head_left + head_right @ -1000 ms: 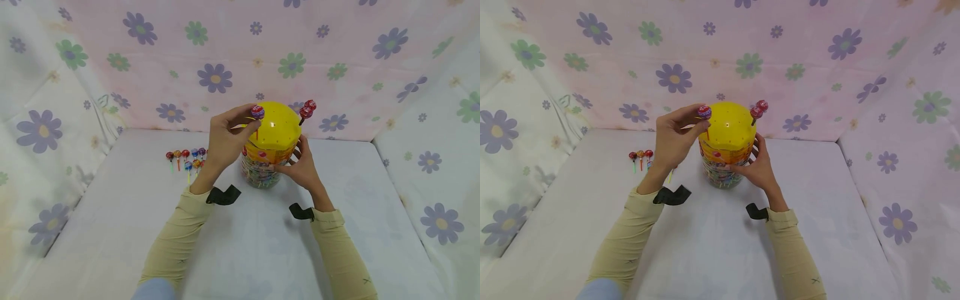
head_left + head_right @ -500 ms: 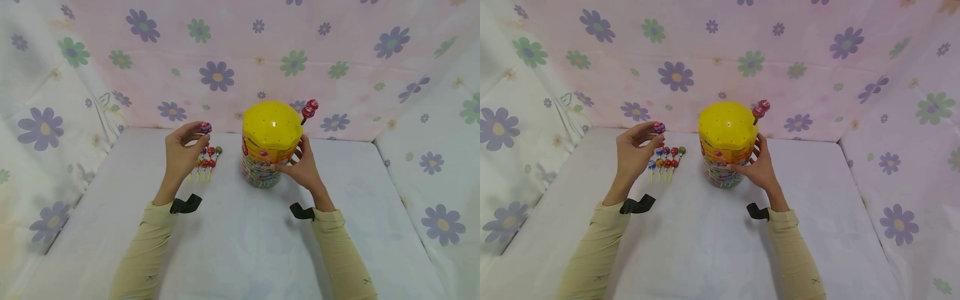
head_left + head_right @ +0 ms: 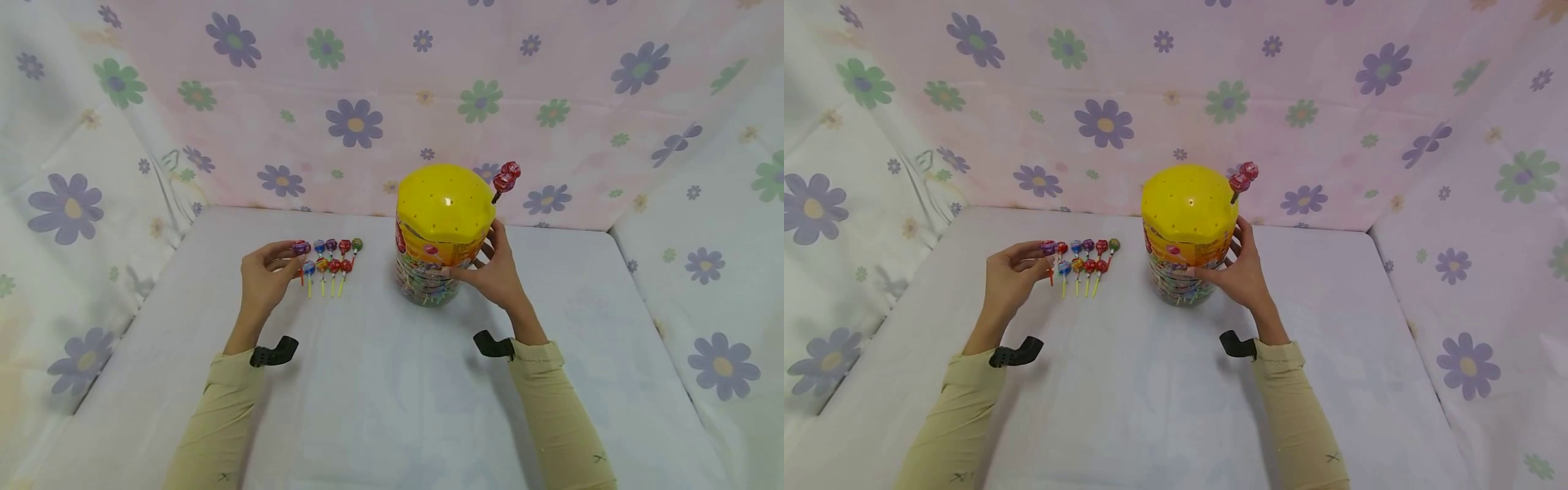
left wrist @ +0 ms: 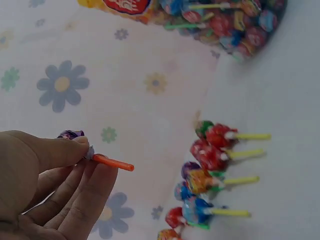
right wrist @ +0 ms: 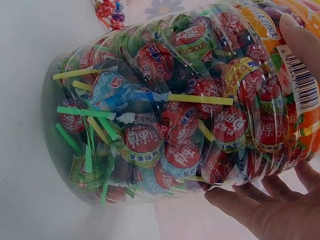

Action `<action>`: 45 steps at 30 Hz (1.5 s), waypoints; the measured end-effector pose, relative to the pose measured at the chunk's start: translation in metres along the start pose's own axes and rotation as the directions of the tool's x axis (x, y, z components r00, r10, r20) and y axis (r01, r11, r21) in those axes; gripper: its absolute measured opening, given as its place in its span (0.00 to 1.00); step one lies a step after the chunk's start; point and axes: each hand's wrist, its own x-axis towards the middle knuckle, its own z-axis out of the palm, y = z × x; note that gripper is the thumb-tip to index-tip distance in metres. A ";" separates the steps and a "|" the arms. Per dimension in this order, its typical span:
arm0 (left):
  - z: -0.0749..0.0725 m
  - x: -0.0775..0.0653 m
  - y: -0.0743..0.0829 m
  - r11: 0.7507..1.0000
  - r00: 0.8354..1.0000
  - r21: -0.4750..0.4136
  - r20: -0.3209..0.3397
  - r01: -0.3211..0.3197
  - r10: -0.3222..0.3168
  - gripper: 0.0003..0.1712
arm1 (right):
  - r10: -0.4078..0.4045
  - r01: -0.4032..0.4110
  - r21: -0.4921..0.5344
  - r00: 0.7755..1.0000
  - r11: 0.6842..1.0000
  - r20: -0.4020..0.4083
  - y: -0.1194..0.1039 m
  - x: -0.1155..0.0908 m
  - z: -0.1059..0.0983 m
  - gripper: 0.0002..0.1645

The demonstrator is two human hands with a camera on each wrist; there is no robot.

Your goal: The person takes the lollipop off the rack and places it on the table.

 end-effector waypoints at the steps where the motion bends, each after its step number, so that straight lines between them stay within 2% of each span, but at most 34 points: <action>1: -0.001 0.000 -0.005 0.999 1.000 0.030 -0.001 0.011 -0.011 0.22 | -0.001 0.001 -0.001 1.000 1.000 0.000 0.000 0.000 0.000 0.61; 6: -0.003 0.000 -0.029 0.990 0.997 0.121 -0.003 0.071 -0.072 0.21 | 0.008 -0.008 -0.006 1.000 1.000 -0.002 -0.001 0.000 0.000 0.62; 10: -0.003 0.003 -0.045 0.984 0.993 0.136 -0.010 0.119 -0.118 0.20 | 0.019 -0.019 -0.006 1.000 1.000 -0.002 -0.002 0.000 0.000 0.62; 15: 0.000 0.009 -0.063 0.979 0.993 0.167 -0.038 0.118 -0.113 0.20 | 0.016 -0.016 -0.008 1.000 1.000 -0.001 -0.001 -0.001 0.000 0.62; 20: 0.003 0.013 -0.073 0.966 0.993 0.229 -0.053 0.118 -0.109 0.19 | 0.038 -0.038 -0.013 0.999 0.999 0.001 0.000 0.000 0.000 0.62; 26: 0.004 0.015 -0.077 0.959 0.991 0.255 -0.079 0.126 -0.109 0.19 | 0.063 -0.063 -0.017 0.998 0.998 0.001 -0.001 0.000 0.000 0.63; 32: 0.005 0.016 -0.078 0.952 0.989 0.273 -0.078 0.140 -0.123 0.19 | 0.054 -0.054 -0.022 0.999 0.998 0.000 -0.001 0.000 -0.001 0.63; 38: 0.004 0.016 -0.075 0.946 0.992 0.300 -0.070 0.125 -0.109 0.20 | 0.046 -0.046 -0.020 0.999 0.999 -0.002 0.001 -0.001 0.001 0.63; 42: 0.000 0.018 -0.065 0.956 0.996 0.282 -0.069 0.078 -0.061 0.19 | 0.033 -0.033 -0.015 0.999 0.999 -0.004 0.002 -0.002 0.001 0.63; 45: 0.001 0.019 -0.049 0.971 0.998 0.239 -0.057 -0.017 0.032 0.18 | 0.016 -0.017 -0.014 1.000 1.000 -0.003 0.003 -0.003 0.001 0.63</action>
